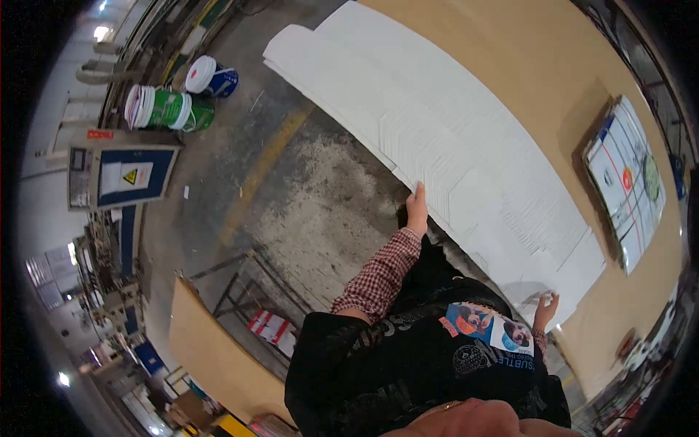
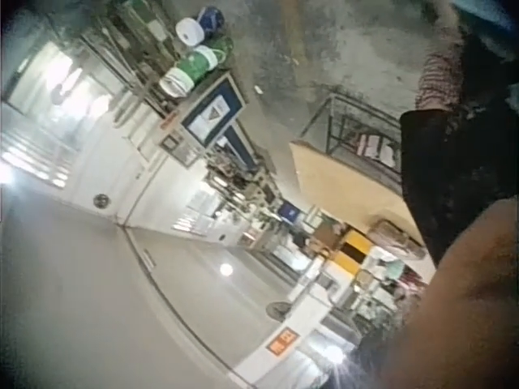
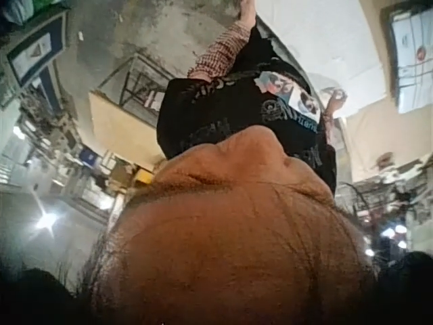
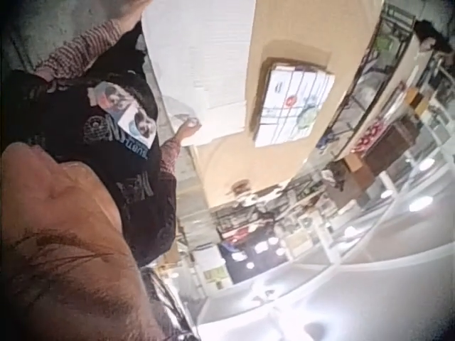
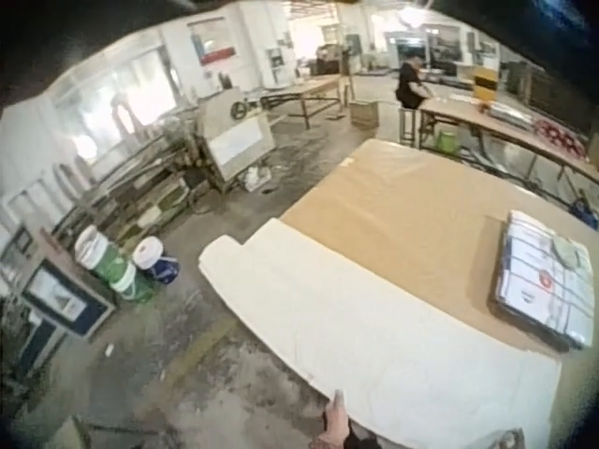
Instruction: Organizing and aligning a large stack of die-cut paper sheets on a work table.
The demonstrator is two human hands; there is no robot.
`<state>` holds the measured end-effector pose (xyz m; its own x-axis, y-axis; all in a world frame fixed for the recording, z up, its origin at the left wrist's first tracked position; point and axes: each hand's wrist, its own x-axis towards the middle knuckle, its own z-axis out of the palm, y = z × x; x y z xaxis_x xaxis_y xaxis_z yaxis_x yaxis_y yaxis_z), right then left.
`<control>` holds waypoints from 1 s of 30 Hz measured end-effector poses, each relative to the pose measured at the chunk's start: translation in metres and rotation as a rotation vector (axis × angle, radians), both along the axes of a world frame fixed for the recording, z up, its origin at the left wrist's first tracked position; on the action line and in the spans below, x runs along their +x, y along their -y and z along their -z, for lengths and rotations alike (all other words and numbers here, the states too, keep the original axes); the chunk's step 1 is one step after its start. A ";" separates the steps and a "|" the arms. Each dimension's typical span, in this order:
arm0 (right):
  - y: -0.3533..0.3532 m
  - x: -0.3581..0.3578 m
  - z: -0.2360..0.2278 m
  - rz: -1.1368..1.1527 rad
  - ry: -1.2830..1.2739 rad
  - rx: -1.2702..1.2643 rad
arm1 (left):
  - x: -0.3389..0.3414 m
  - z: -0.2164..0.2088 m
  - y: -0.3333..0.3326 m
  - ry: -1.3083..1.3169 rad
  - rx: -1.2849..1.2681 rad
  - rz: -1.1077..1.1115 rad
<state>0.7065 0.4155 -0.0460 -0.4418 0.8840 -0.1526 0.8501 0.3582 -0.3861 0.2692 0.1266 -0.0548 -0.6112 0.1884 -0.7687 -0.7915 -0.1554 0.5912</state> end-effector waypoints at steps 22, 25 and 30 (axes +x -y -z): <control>0.014 -0.324 -0.050 -0.167 -0.591 -0.359 | 0.016 0.004 -0.013 0.084 0.085 -0.095; 0.035 -0.374 -0.052 -0.325 -0.621 -0.396 | 0.010 -0.016 -0.006 0.086 0.306 0.013; 0.073 -0.472 -0.054 -0.598 -0.726 -0.315 | 0.002 -0.044 0.039 0.122 0.197 0.015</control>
<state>0.2344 0.3425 0.0083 -0.8811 0.4510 0.1422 0.0824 0.4426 -0.8930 0.2712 0.0872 -0.0110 -0.5120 0.3506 -0.7842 -0.8582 -0.2462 0.4503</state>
